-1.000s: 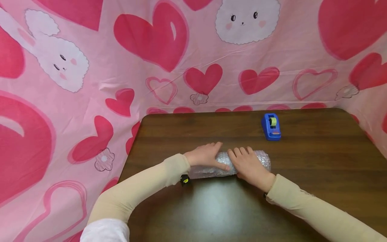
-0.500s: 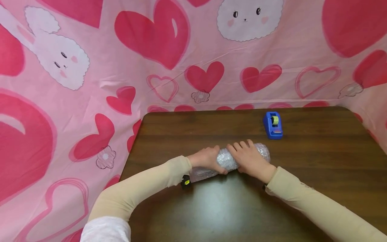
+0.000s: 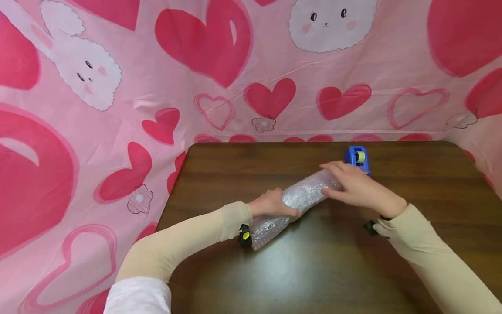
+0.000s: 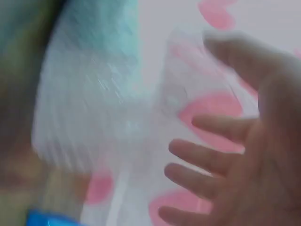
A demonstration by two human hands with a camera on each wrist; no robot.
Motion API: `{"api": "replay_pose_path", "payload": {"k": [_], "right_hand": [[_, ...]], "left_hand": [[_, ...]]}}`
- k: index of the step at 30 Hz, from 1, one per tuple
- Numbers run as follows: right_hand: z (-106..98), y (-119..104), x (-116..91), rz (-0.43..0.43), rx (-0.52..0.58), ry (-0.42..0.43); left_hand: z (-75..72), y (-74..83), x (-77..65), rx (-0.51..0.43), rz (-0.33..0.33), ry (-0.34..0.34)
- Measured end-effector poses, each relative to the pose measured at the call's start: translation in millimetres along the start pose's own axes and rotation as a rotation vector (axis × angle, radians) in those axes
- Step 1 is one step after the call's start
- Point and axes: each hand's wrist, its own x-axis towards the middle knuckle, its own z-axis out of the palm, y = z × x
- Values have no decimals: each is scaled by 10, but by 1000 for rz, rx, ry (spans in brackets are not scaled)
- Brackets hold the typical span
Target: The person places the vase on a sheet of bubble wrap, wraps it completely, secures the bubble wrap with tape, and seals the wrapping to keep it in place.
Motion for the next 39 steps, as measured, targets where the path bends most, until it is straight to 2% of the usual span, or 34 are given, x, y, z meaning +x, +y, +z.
{"api": "replay_pose_path", "payload": {"k": [3, 7, 15, 19, 22, 25, 31, 35, 39], "right_hand": [[-228, 217, -50, 101, 11, 64], [-350, 520, -104, 264, 34, 38], [-181, 1014, -178, 433, 100, 25], [-100, 1186, -236, 541, 148, 24], [-57, 1272, -222, 591, 176, 7], [-23, 1321, -196, 631, 199, 7], [-3, 1329, -171, 698, 280, -27], [20, 1309, -168, 712, 376, -54], [79, 1316, -174, 738, 413, -21]], "left_hand": [[-17, 38, 3, -22, -28, 12], [-43, 70, -9, -15, -45, 3], [-28, 100, -48, -56, -28, -13], [10, 88, -36, -133, -72, 6], [6, 60, -14, -209, -109, 20], [11, 46, 6, -264, -117, 27], [44, 84, 53, -280, -81, 45], [64, 119, 82, -281, -102, 52], [84, 161, 105, -269, -125, 53]]}}
